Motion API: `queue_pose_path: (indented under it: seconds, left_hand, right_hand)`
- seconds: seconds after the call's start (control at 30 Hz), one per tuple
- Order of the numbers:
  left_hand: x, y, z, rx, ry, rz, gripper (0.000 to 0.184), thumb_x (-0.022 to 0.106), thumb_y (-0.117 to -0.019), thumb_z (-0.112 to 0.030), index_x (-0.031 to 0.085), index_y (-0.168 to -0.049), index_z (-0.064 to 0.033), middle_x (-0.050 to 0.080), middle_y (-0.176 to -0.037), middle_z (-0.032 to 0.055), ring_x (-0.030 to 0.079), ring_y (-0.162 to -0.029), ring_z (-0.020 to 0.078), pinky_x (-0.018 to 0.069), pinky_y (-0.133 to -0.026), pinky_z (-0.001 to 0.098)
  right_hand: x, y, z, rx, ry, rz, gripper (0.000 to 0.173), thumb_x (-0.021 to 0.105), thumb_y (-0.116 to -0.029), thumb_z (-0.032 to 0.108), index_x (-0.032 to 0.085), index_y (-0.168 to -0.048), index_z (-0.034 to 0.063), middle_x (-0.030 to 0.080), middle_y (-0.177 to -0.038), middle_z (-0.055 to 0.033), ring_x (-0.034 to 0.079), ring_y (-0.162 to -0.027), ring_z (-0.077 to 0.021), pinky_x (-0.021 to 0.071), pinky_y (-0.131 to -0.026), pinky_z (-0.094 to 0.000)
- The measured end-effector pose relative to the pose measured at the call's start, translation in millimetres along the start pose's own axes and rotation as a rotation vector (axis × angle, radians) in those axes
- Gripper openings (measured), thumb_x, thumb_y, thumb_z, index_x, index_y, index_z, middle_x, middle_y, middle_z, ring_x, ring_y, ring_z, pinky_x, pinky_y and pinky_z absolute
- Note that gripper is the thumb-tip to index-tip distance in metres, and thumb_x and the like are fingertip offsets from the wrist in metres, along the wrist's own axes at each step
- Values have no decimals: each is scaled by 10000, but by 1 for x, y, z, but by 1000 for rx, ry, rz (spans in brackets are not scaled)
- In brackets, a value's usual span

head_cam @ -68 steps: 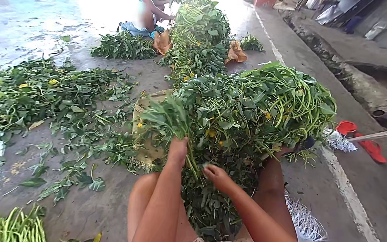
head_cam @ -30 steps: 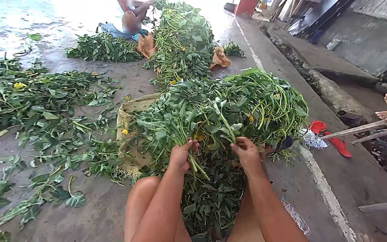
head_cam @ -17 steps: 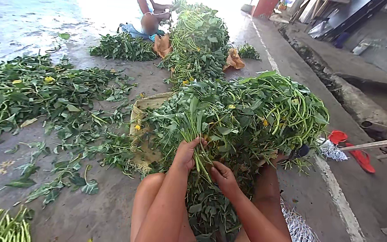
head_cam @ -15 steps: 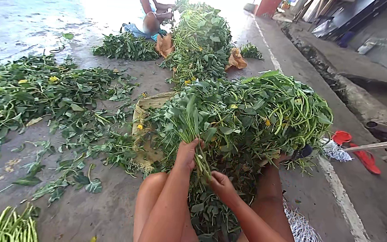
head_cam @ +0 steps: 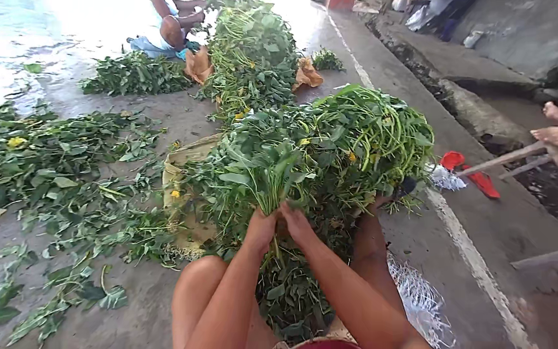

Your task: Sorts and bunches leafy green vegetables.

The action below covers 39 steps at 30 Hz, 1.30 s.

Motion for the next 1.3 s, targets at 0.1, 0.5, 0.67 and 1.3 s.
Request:
queue_pose_path:
  seconds: [0.1,0.5,0.67,1.3]
  left_hand:
    - [-11,-3,-7,108,125,-169,213,475,-1043,9,485,-1247,69,597,-911,54,609,-748,74,543,-716,232]
    - [-36,-13,-15,-28,205,-344,92,416,-1102,-93,456,-1136,-18,501,-731,3,510,-537,62,503,-537,199]
    - [-29,-15,-15,35,197,-208,181,494,-1035,34,499,-1216,38,624,-784,14,592,-609,48,526,-595,183]
    - [-9,0,-10,-38,82,57,188,587,-967,74,572,-1149,32,644,-951,46,635,-823,65,551,-759,223]
  right_hand:
    - [5,0,-8,-104,406,0,427,381,-1114,217,637,-1171,-120,682,-1025,-248,672,-967,-314,527,-909,-481]
    - [-147,-54,-40,64,682,-355,651,607,-1021,197,332,-1581,10,377,-1559,-325,429,-1413,-475,373,-1151,-570]
    - [-165,-21,4,-284,635,-591,314,591,-1028,155,675,-1256,-43,691,-1234,-226,674,-1149,-325,503,-1039,-474]
    - [-25,-42,27,-476,-368,-151,229,440,-958,-139,568,-1106,-18,694,-894,16,670,-838,-36,569,-831,-225]
Point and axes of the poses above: each hand's wrist, its own y-axis away from the middle knuckle, its own x-axis out of the palm, z = x × y, the point moved 4 cm from there along -y, towards the middle knuckle
